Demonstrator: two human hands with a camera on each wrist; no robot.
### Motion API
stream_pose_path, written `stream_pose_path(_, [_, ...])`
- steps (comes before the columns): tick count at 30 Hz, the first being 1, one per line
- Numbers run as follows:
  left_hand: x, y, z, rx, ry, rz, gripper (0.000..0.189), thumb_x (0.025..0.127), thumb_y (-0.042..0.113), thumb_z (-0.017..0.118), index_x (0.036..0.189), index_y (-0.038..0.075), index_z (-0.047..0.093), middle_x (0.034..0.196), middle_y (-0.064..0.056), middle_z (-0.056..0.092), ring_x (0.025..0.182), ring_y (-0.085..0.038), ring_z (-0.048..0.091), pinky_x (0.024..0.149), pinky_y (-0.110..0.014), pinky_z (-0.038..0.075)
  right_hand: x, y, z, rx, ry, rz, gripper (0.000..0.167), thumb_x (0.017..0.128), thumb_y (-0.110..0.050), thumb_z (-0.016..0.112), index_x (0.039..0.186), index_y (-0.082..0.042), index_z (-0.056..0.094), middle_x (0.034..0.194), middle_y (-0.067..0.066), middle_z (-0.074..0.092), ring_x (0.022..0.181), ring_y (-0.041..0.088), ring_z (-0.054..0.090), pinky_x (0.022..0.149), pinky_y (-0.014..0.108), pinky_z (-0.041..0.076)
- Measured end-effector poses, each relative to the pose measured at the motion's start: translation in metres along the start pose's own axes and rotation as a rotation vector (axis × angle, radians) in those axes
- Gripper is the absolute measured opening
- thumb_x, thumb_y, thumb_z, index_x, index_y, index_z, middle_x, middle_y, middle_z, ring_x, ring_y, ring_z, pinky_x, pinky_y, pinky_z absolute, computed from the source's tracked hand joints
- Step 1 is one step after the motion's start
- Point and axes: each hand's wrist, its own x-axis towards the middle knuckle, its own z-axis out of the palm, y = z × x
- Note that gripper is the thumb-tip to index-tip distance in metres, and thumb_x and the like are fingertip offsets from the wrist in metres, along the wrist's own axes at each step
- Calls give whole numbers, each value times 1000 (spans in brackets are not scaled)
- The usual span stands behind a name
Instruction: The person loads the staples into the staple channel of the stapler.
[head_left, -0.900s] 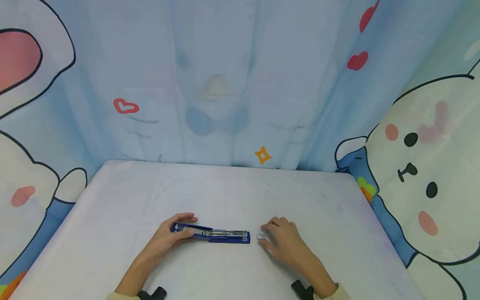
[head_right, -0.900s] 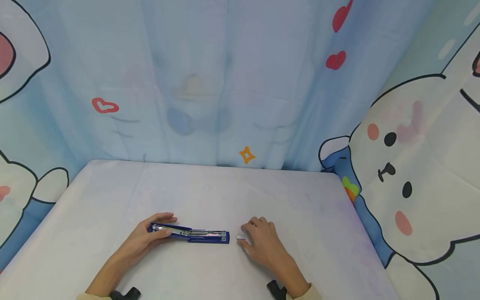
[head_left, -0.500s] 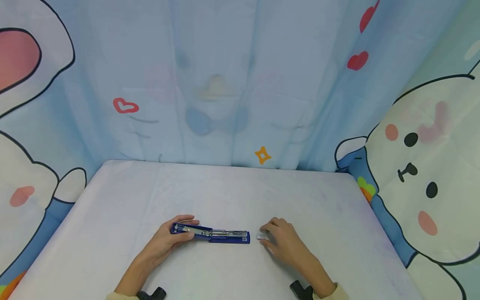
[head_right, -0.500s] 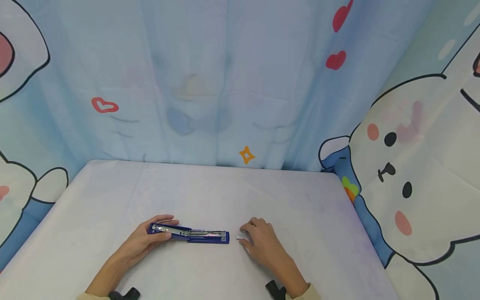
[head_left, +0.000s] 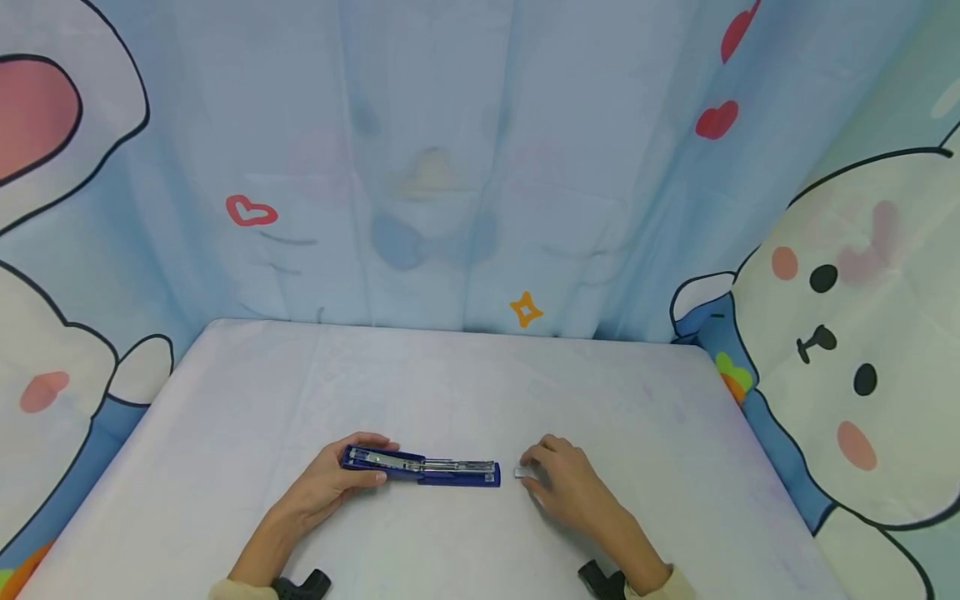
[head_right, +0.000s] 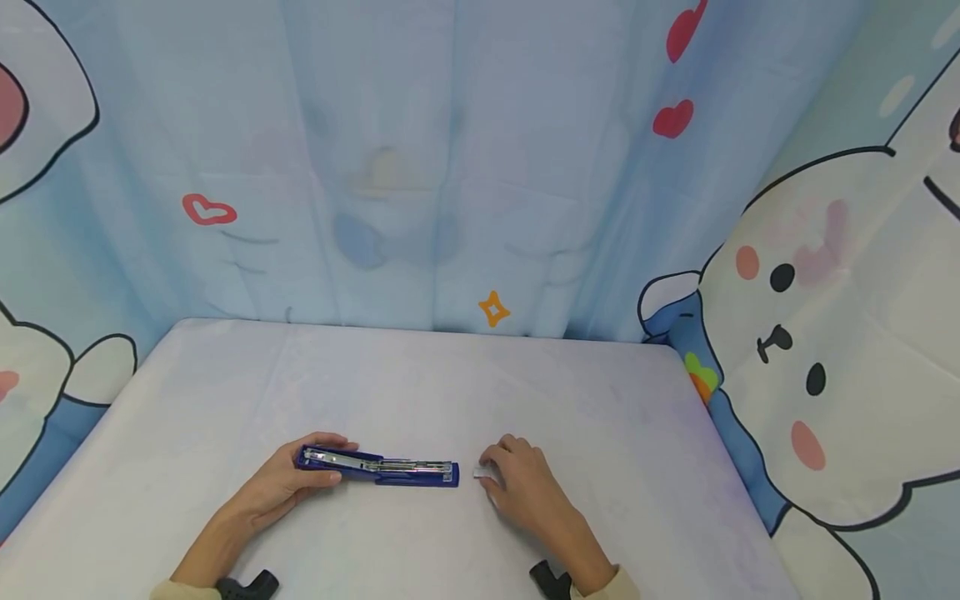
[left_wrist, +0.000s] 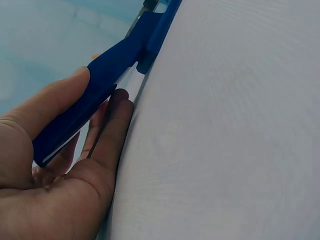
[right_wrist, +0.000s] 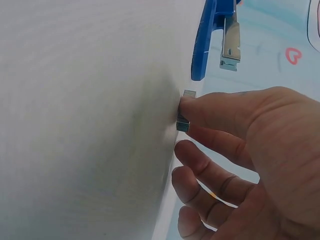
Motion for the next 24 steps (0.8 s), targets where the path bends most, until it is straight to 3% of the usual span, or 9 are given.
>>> stream_pose_path(9, [2,1,-2,-2,-7,-12,49,89,0,81,135,4,65,137,-3,69,122,-16,66,94,-25,58,3,2,1,28,-24,5,18,85,-12,88,99,-17,78,93,-8,67,89,9,62,85,35,55])
stream_pose_path(24, [-1,2,0,-18,-7,-9,46,89,-1,81,132,0,65,130,-2,72,119,-16,68,92,-23,58,2,0,4,79,-29,15,14,87,-8,85,97,-15,78,93,-7,68,87,7,64,81,29,58])
